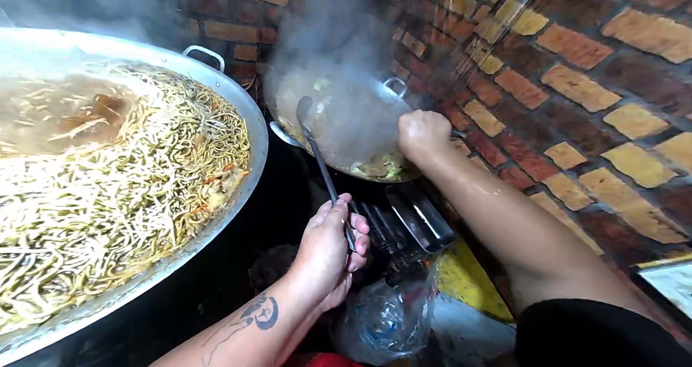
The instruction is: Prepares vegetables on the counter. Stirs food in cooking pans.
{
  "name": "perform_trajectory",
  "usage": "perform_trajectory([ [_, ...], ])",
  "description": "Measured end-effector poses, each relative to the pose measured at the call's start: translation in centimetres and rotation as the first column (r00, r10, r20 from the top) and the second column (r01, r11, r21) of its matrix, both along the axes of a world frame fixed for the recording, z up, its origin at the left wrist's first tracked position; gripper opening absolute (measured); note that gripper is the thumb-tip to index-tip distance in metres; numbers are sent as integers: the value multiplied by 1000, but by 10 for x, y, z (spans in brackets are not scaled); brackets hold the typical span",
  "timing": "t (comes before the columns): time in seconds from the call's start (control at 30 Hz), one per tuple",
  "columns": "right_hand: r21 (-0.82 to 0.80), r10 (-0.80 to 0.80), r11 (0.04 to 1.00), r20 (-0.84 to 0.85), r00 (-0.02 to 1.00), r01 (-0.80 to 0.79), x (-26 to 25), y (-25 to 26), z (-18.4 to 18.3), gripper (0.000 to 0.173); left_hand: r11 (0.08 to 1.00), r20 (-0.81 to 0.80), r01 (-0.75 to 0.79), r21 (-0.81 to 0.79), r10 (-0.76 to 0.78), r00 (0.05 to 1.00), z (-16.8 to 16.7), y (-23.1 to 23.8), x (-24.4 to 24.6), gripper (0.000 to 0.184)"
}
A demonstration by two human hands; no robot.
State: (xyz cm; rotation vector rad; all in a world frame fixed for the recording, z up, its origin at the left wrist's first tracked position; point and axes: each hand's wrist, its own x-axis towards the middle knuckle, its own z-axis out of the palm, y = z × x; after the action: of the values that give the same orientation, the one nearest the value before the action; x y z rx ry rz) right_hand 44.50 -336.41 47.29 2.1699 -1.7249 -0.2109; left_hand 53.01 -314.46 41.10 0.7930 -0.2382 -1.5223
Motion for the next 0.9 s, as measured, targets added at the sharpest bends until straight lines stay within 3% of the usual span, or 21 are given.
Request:
perform_trajectory([
  [0.1, -7, 1, 1000, 24, 1000, -1, -7, -26, -1, 14, 999, 16, 44, 6, -44, 999, -6, -2, -5, 35],
  [0.2, -40, 42, 998, 81, 996, -38, -32, -38, 28, 19, 997, 31, 76, -2, -76, 997, -9, -4, -7, 35],
  [0.37, -156, 133, 981, 130, 983, -112, -78, 10, 102, 19, 994, 27, 109, -7, -109, 994, -11, -12, -10, 35],
  [0.47, -212, 110, 974, 105, 988, -86, -100, 44, 126, 15, 992, 27, 126, -4, -126, 992, -9, -19, -11, 35],
  [0.53, -195, 56, 980, 102, 993, -35, -100, 58, 118, 13, 991, 23, 136, -2, -136, 990, -8, -23, -10, 35],
  [0.63, -117, -57, 991, 97, 994, 69, -81, 49, 76, 16, 992, 22, 128, 4, -128, 992, -8, -23, -9, 35],
  [0.73, 11, -95, 995, 168, 981, 95, -62, 19, 30, 20, 994, 30, 104, 13, -105, 994, -9, -22, -8, 35],
  [0.9, 286, -154, 956, 323, 934, 59, -57, -42, -12, 37, 996, 54, 79, 35, -81, 995, -9, -19, -10, 33],
])
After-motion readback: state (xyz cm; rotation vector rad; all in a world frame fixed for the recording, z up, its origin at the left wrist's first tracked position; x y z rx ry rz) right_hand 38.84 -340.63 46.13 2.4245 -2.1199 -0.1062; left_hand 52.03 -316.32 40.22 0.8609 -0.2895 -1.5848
